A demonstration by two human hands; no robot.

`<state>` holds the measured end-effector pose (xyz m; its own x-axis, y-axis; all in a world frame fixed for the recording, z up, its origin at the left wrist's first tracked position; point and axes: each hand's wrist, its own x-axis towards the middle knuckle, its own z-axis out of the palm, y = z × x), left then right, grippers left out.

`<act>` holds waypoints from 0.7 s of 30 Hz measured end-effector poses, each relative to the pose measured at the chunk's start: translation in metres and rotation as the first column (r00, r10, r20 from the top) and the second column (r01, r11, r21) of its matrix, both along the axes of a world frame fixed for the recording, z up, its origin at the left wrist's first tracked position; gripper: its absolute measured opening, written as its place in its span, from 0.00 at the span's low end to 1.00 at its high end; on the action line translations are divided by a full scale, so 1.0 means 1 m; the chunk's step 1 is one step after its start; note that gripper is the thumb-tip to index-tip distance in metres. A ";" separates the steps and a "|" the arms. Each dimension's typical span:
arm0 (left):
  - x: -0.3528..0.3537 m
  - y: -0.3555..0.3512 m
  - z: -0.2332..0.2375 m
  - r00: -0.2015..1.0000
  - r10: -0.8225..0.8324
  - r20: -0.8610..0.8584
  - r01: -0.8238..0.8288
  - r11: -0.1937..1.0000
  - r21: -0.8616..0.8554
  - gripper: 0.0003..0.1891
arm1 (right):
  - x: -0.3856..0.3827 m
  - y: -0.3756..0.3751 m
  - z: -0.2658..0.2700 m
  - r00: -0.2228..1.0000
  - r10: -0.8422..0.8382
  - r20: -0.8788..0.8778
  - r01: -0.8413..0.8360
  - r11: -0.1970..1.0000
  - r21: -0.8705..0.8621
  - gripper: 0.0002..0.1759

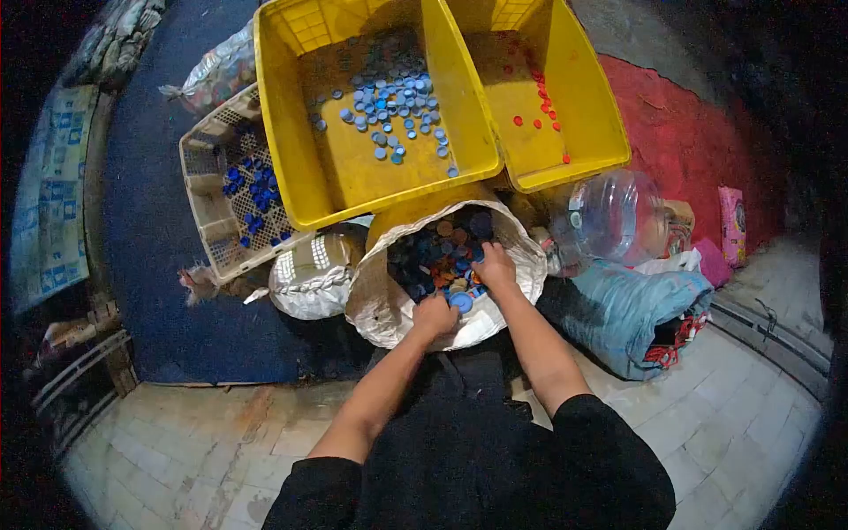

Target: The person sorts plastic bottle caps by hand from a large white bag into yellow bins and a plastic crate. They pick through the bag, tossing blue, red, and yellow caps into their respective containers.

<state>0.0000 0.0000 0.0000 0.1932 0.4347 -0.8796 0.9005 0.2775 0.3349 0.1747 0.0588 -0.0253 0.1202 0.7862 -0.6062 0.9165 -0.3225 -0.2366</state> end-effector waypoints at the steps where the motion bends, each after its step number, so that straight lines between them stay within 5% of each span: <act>1: 0.001 -0.006 -0.003 0.994 0.064 -0.090 -0.060 0.997 0.053 0.34 | -0.003 -0.008 -0.002 0.998 0.038 -0.053 -0.032 0.992 0.121 0.27; 3: 0.029 0.008 -0.024 0.978 0.158 -0.138 -0.136 0.979 0.151 0.32 | 0.019 0.011 -0.010 0.992 0.104 -0.066 -0.081 0.955 0.284 0.24; 6: 0.027 -0.007 -0.012 0.974 0.135 -0.182 -0.098 0.975 0.200 0.30 | 0.012 -0.010 0.004 0.951 0.210 -0.229 -0.145 0.952 0.270 0.14; 10: 0.024 -0.010 -0.026 0.967 0.173 -0.189 -0.136 0.971 0.196 0.26 | 0.011 -0.004 0.024 0.950 0.217 -0.222 -0.176 0.965 0.193 0.15; 13: 0.028 -0.007 -0.018 0.936 0.303 -0.179 -0.264 0.941 0.211 0.22 | 0.021 -0.001 0.021 0.955 0.096 -0.280 -0.040 0.980 0.196 0.14; 15: 0.024 -0.002 -0.007 0.908 0.405 -0.110 -0.368 0.895 0.252 0.19 | 0.026 0.010 0.016 0.898 -0.198 -0.394 0.261 0.959 0.111 0.14; 17: 0.015 -0.002 0.004 0.862 0.506 -0.043 -0.475 0.833 0.285 0.15 | 0.030 0.030 0.008 0.850 -0.236 -0.471 0.311 0.947 0.086 0.12; 19: 0.002 -0.008 0.011 0.698 0.660 0.277 -0.711 0.594 0.377 0.12 | 0.033 0.045 -0.008 0.914 -0.051 -0.402 0.165 0.953 0.256 0.12; 20: -0.006 -0.015 0.005 0.640 0.672 0.374 -0.766 0.515 0.385 0.11 | 0.041 0.051 -0.005 0.902 0.337 -0.269 -0.232 0.906 0.355 0.16; 21: -0.012 -0.018 0.017 0.643 0.673 0.367 -0.761 0.506 0.406 0.11 | 0.057 0.056 -0.072 0.817 0.534 -0.219 -0.447 0.825 0.345 0.19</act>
